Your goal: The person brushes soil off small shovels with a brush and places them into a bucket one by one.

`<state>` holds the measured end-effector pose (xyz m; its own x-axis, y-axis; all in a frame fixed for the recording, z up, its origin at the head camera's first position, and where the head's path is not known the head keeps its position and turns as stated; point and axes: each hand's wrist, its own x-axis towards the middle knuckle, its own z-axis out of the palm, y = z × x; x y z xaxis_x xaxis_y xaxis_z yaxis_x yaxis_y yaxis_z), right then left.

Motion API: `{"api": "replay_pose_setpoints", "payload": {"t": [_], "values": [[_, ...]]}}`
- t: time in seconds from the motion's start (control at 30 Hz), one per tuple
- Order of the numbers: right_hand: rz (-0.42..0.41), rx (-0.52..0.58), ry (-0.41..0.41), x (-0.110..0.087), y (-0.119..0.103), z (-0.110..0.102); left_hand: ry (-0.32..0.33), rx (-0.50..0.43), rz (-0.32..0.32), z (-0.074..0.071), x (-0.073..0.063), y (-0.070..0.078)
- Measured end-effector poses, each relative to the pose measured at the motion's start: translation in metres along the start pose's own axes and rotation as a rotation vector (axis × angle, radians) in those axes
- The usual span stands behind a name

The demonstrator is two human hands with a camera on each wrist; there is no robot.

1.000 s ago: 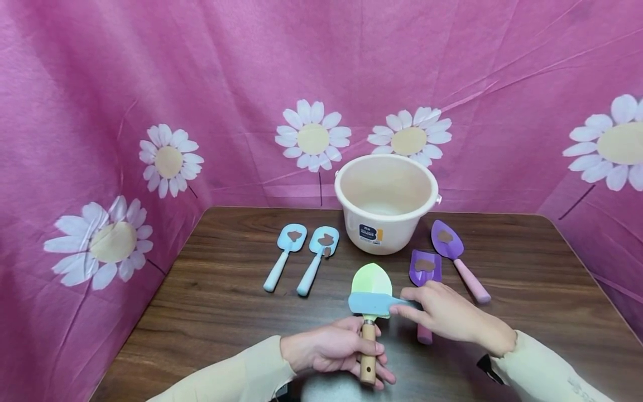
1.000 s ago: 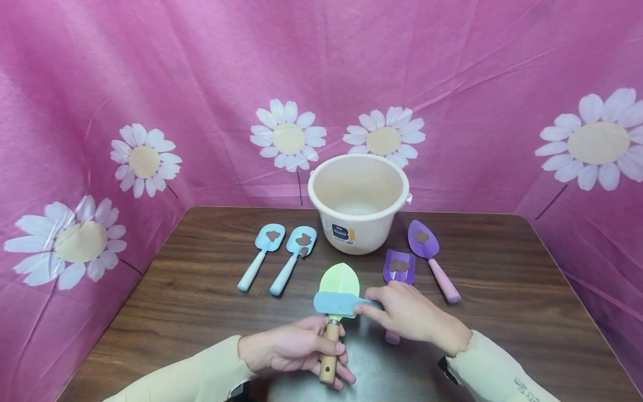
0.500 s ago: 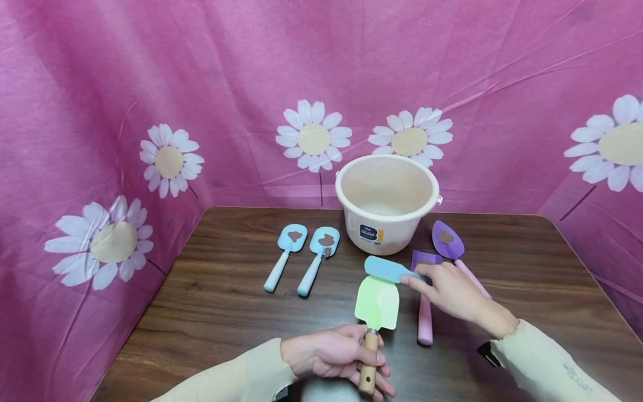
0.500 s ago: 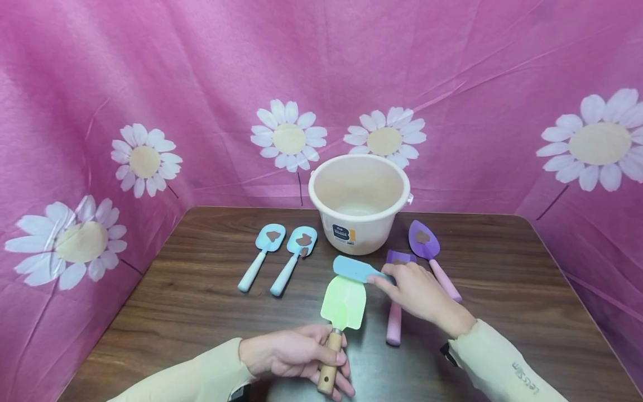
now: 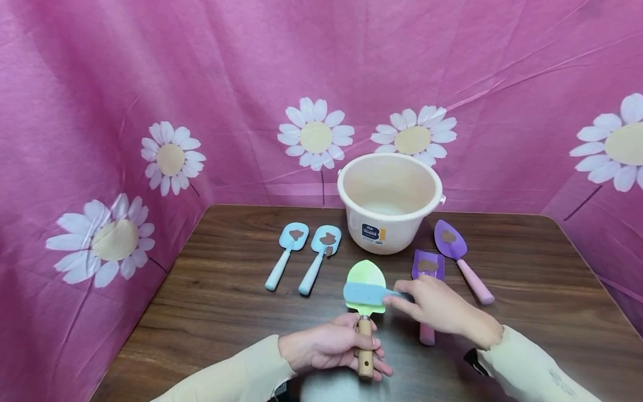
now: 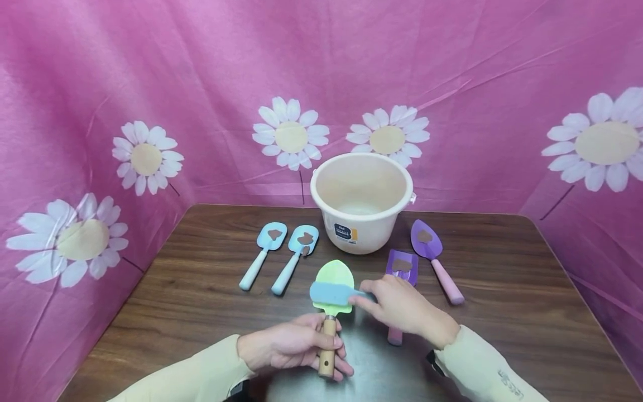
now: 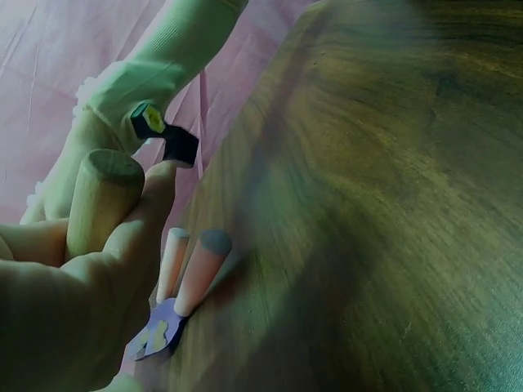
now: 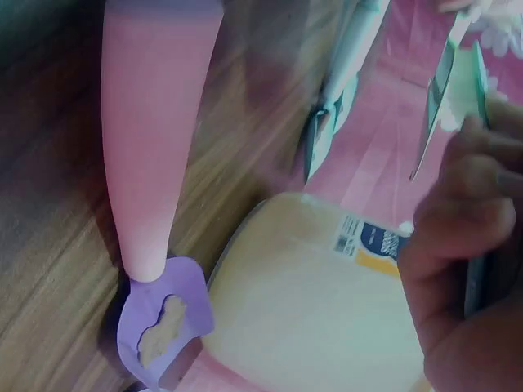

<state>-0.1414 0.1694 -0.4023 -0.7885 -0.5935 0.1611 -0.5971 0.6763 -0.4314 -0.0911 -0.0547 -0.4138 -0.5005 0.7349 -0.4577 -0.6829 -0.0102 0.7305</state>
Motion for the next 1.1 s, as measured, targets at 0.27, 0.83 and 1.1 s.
{"api": "replay_pose_setpoints", "payload": {"t": [0.27, 0.83, 1.1], "values": [[-0.023, 0.013, -0.067, -0.008, -0.002, -0.004, 0.004, -0.012, -0.013, 0.001, 0.001, -0.001], [0.125, -0.071, 0.101, -0.005, 0.025, -0.005, -0.03, 0.016, -0.055, 0.002, 0.003, -0.005], [-0.023, -0.049, -0.064, -0.013, -0.003, -0.002, -0.011, 0.022, -0.03, 0.002, 0.005, -0.004]]}}
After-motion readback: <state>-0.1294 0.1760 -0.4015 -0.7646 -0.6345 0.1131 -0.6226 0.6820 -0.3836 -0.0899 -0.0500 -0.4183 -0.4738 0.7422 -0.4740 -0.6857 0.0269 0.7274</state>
